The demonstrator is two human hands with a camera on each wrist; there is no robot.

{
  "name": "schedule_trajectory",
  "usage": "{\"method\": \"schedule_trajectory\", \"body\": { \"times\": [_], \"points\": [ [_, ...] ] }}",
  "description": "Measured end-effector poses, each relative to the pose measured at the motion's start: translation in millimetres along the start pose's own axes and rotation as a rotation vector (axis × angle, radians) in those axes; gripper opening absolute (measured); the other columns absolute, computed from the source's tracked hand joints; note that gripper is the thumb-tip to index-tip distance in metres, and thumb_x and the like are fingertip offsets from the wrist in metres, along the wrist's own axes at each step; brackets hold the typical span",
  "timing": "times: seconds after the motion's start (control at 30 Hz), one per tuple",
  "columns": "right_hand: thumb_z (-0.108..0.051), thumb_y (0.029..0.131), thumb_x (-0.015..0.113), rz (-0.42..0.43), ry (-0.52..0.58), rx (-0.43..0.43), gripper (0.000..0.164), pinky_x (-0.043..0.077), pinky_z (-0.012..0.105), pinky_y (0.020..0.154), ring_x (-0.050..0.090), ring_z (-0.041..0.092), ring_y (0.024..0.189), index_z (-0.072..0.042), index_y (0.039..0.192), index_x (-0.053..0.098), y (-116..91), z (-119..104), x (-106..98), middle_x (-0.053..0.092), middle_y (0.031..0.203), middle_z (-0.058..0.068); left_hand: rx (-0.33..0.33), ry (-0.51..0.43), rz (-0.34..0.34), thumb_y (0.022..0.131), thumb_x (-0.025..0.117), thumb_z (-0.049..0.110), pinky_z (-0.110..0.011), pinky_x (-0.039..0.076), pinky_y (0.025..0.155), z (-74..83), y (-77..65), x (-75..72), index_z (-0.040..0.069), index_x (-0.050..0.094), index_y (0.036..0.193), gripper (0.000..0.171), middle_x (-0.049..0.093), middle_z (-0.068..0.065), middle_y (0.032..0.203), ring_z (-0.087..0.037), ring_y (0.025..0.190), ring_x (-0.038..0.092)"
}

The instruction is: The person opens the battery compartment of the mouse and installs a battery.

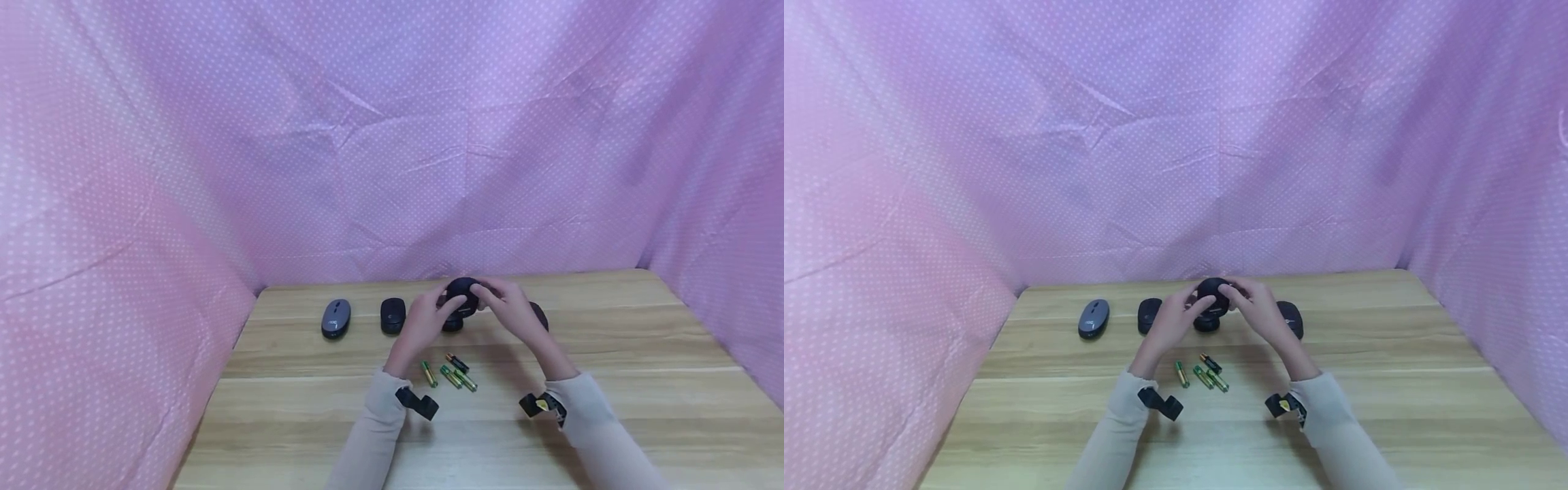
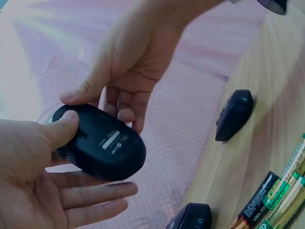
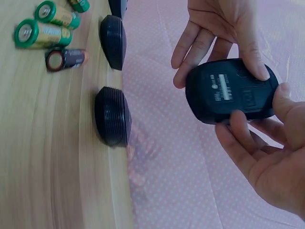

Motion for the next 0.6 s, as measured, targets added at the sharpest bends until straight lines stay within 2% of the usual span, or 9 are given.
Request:
{"method": "schedule_trajectory", "body": {
  "times": [0.13,0.27,0.43,0.5,0.6],
  "points": [
    [-0.021,0.105,0.058,0.042,0.024,0.015,0.029,0.057,0.024,0.072,0.066,0.011,0.082,-0.002,0.121,0.072,2,-2,2,0.075,0.099,0.016,-0.061,-0.135,-0.043,0.101,0.056,0.052,-0.034,0.06,0.092,-7.1,0.7,-2.8,0.023,0.061,0.14,0.048,0.075,-0.007,0.121,-0.017,0.103,0.074],
    [-0.022,0.106,0.057,0.04,0.07,0.013,0.03,0.06,0.025,0.073,0.067,0.005,0.084,-0.001,0.121,0.072,4,-6,6,0.075,0.109,0.018,-0.106,-0.29,-0.085,0.101,0.06,0.048,-0.034,0.06,0.091,-13.8,0.4,-7.7,0.018,0.063,0.139,0.048,0.076,-0.009,0.118,-0.017,0.099,0.075],
    [-0.018,0.107,0.055,-0.001,0.119,0.005,0.034,0.063,0.034,0.075,0.069,0.003,0.081,0.001,0.133,0.064,5,-8,15,0.074,0.111,0.023,-0.142,-0.507,-0.165,0.105,0.058,0.037,-0.048,0.063,0.083,-20.2,0.6,-7.4,0.012,0.054,0.145,0.048,0.074,-0.022,0.117,-0.021,0.086,0.076],
    [-0.016,0.107,0.054,-0.024,0.137,-0.004,0.037,0.063,0.035,0.076,0.068,0.003,0.082,0.001,0.139,0.059,5,-8,18,0.072,0.114,0.025,-0.145,-0.553,-0.19,0.106,0.056,0.032,-0.048,0.063,0.08,-21.7,0.6,-6.9,0.01,0.052,0.147,0.047,0.072,-0.026,0.118,-0.02,0.083,0.076],
    [-0.015,0.107,0.052,-0.046,0.146,-0.016,0.039,0.062,0.031,0.075,0.068,0.006,0.085,-0.002,0.144,0.055,4,-9,23,0.071,0.119,0.025,-0.144,-0.57,-0.212,0.107,0.054,0.028,-0.042,0.065,0.075,-23.3,0.2,-6.7,0.009,0.051,0.148,0.045,0.07,-0.027,0.121,-0.018,0.08,0.075]
  ]
}}
Point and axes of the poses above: each hand's wrist, its own y-axis towards the middle knuckle, its own x-axis out of the palm, z = x × y, the point moved 8 cm from there along y, towards the middle knuckle
